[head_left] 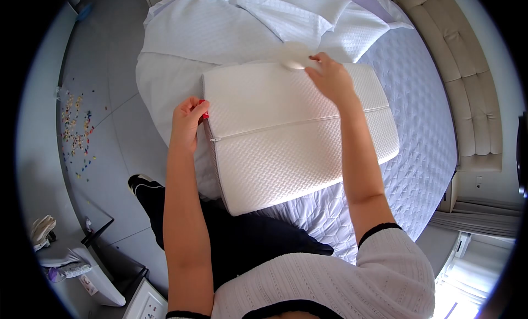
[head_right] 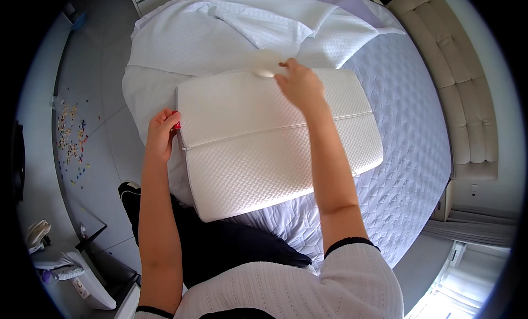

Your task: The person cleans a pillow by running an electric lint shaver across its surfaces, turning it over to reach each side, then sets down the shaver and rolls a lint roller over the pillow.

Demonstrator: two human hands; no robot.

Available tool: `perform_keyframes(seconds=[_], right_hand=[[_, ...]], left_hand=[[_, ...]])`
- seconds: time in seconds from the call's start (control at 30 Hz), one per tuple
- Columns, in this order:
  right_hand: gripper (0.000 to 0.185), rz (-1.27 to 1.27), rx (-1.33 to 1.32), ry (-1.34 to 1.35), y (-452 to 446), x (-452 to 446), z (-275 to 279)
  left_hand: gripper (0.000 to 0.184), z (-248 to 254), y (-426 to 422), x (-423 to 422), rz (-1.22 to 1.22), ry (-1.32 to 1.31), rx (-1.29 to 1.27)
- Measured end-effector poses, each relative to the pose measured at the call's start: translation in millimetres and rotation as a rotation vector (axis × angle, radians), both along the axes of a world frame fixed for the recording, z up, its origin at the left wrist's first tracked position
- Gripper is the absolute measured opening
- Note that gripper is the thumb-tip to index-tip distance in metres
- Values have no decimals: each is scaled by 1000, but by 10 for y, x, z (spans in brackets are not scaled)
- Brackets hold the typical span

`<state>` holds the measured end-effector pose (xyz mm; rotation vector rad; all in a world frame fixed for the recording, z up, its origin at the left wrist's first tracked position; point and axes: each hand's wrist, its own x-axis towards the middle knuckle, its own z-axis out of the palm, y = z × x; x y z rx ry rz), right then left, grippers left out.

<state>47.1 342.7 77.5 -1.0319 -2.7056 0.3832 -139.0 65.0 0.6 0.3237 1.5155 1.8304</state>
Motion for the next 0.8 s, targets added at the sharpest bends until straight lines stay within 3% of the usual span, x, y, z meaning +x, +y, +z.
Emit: perform_keyframes(seconds=[0.17, 0.23, 0.37, 0.5, 0.67, 0.8], right_hand=[[42, -157, 26, -252, 621, 217, 164], [43, -341, 55, -349, 773, 353, 175], [42, -449, 58, -313, 1071, 672, 46], [40, -492, 127, -254, 743, 622, -29], [36, -196, 57, 36, 246, 358, -114], [34, -16, -12, 108, -272, 121, 23]], left_hand=[[24, -82, -10, -37, -23, 31, -8], [24, -97, -1, -41, -24, 29, -3], [22, 42, 30, 30, 34, 40, -27], [23, -50, 26, -12, 17, 42, -9], [25, -52, 24, -2, 24, 23, 3], [23, -59, 23, -6, 33, 24, 5]])
